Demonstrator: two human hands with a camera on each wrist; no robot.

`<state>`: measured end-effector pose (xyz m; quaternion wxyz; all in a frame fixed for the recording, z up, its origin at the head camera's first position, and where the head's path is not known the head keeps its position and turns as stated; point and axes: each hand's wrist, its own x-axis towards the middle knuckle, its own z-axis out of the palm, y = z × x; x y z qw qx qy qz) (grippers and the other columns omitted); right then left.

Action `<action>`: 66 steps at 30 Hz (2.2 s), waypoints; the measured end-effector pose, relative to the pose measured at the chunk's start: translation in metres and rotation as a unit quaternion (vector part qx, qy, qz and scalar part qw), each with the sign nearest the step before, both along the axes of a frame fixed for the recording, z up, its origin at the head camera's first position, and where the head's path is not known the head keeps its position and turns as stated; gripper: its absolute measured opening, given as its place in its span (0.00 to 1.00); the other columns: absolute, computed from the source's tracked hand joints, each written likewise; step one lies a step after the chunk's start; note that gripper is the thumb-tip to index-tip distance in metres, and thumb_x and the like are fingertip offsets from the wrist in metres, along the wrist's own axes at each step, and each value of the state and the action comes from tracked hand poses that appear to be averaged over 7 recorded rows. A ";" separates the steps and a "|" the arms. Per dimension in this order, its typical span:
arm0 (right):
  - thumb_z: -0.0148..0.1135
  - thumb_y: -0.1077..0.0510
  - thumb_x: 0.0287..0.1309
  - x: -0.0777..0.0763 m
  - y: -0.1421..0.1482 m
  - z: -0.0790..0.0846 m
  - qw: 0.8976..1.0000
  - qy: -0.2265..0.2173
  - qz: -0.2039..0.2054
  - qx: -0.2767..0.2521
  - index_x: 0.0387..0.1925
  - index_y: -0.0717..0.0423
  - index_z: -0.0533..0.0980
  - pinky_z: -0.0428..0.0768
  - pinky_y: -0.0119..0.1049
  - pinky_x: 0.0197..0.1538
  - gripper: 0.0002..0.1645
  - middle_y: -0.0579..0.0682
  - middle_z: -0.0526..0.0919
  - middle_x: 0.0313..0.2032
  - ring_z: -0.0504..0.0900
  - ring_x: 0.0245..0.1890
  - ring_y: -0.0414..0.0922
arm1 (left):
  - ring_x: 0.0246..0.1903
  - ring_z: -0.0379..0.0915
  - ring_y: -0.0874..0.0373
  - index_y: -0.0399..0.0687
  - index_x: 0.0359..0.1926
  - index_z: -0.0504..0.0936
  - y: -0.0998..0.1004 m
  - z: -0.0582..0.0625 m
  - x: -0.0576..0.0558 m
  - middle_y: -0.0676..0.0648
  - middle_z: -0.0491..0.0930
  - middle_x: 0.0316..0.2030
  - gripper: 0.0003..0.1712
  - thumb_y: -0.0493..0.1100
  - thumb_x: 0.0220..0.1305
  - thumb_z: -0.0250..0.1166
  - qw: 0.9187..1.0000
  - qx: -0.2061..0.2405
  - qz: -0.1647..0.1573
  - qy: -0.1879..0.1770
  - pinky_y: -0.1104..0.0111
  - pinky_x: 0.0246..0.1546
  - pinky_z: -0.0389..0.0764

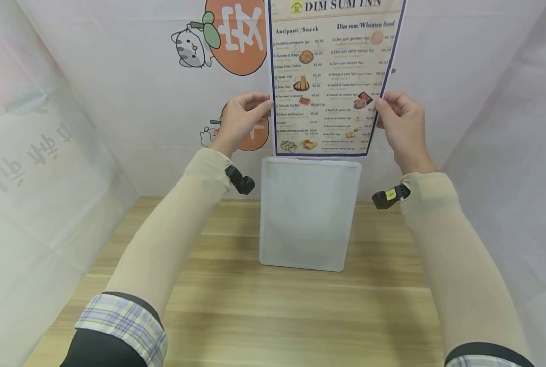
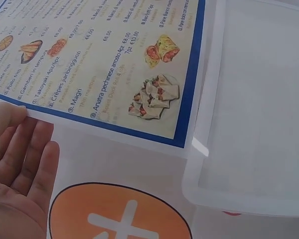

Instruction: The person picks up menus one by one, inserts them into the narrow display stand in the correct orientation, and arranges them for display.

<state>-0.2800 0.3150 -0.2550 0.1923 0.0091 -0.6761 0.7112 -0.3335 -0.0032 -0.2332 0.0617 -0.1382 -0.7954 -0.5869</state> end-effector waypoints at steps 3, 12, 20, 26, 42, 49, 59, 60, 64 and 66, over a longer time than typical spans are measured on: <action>0.67 0.53 0.65 0.001 -0.001 -0.001 1.000 0.002 -0.006 0.003 0.51 0.56 0.80 0.81 0.23 0.42 0.16 0.47 0.85 0.41 0.84 0.36 0.41 | 0.47 0.80 0.58 0.55 0.52 0.86 -0.001 0.000 -0.001 0.55 0.85 0.45 0.14 0.51 0.68 0.67 1.000 0.003 -0.005 0.003 0.68 0.46 0.81; 0.66 0.52 0.66 0.002 -0.004 -0.002 1.000 0.001 -0.019 0.021 0.51 0.55 0.79 0.80 0.22 0.42 0.16 0.46 0.85 0.43 0.84 0.38 0.40 | 0.46 0.80 0.60 0.55 0.52 0.85 -0.004 -0.004 -0.002 0.55 0.85 0.46 0.15 0.51 0.68 0.67 1.000 0.006 -0.011 0.014 0.69 0.46 0.80; 0.65 0.52 0.67 0.002 -0.003 -0.001 0.999 -0.003 -0.021 0.034 0.50 0.53 0.79 0.80 0.22 0.42 0.14 0.45 0.85 0.42 0.84 0.37 0.40 | 0.48 0.81 0.58 0.55 0.52 0.86 -0.003 -0.005 -0.002 0.54 0.85 0.46 0.15 0.51 0.66 0.68 1.000 0.014 -0.013 0.008 0.71 0.47 0.80; 0.64 0.50 0.67 0.002 -0.001 0.000 0.999 -0.004 -0.025 0.048 0.51 0.52 0.79 0.79 0.21 0.42 0.15 0.44 0.85 0.43 0.83 0.38 0.39 | 0.47 0.80 0.60 0.56 0.52 0.86 -0.001 -0.002 0.000 0.55 0.85 0.46 0.15 0.51 0.66 0.68 1.000 0.010 -0.005 0.005 0.71 0.47 0.80; 0.66 0.51 0.66 0.003 0.006 0.000 1.000 0.005 0.003 0.027 0.49 0.53 0.79 0.80 0.22 0.42 0.15 0.44 0.85 0.43 0.84 0.40 0.39 | 0.45 0.81 0.62 0.50 0.51 0.86 0.003 0.000 0.005 0.53 0.85 0.45 0.14 0.48 0.68 0.68 0.999 0.006 -0.003 0.047 0.75 0.47 0.79; 0.66 0.48 0.65 0.003 0.007 -0.003 0.999 0.009 0.021 0.048 0.54 0.53 0.78 0.80 0.22 0.44 0.20 0.46 0.84 0.48 0.83 0.44 0.41 | 0.45 0.80 0.63 0.49 0.52 0.85 0.000 -0.002 0.006 0.52 0.85 0.45 0.14 0.47 0.69 0.67 0.998 0.002 -0.002 0.056 0.74 0.47 0.79; 0.64 0.48 0.67 0.003 0.005 0.002 0.996 0.006 0.028 0.085 0.53 0.53 0.78 0.80 0.23 0.44 0.18 0.45 0.85 0.46 0.84 0.42 0.40 | 0.45 0.80 0.61 0.48 0.51 0.85 -0.003 -0.003 0.004 0.52 0.85 0.44 0.13 0.46 0.69 0.67 0.997 0.012 0.001 0.072 0.73 0.47 0.79; 0.64 0.48 0.67 0.002 0.005 0.002 0.996 0.007 0.029 0.089 0.52 0.53 0.78 0.80 0.23 0.44 0.18 0.45 0.85 0.45 0.84 0.42 0.40 | 0.44 0.80 0.61 0.49 0.51 0.85 -0.003 -0.003 0.004 0.52 0.85 0.44 0.13 0.47 0.69 0.67 0.997 0.011 0.003 0.071 0.73 0.47 0.79; 0.63 0.50 0.68 0.001 0.007 0.002 0.995 0.006 0.033 0.099 0.51 0.53 0.78 0.80 0.23 0.44 0.16 0.44 0.85 0.43 0.84 0.41 0.40 | 0.45 0.79 0.61 0.49 0.51 0.86 -0.003 -0.003 0.003 0.53 0.85 0.44 0.14 0.48 0.69 0.67 0.998 0.004 0.003 0.068 0.71 0.48 0.78; 0.62 0.50 0.69 0.001 0.008 0.002 0.994 0.005 0.034 0.103 0.51 0.53 0.78 0.80 0.23 0.44 0.16 0.44 0.85 0.43 0.84 0.41 0.40 | 0.45 0.79 0.62 0.50 0.51 0.86 -0.003 -0.003 0.002 0.54 0.86 0.44 0.14 0.48 0.69 0.67 0.998 0.000 0.003 0.067 0.71 0.48 0.77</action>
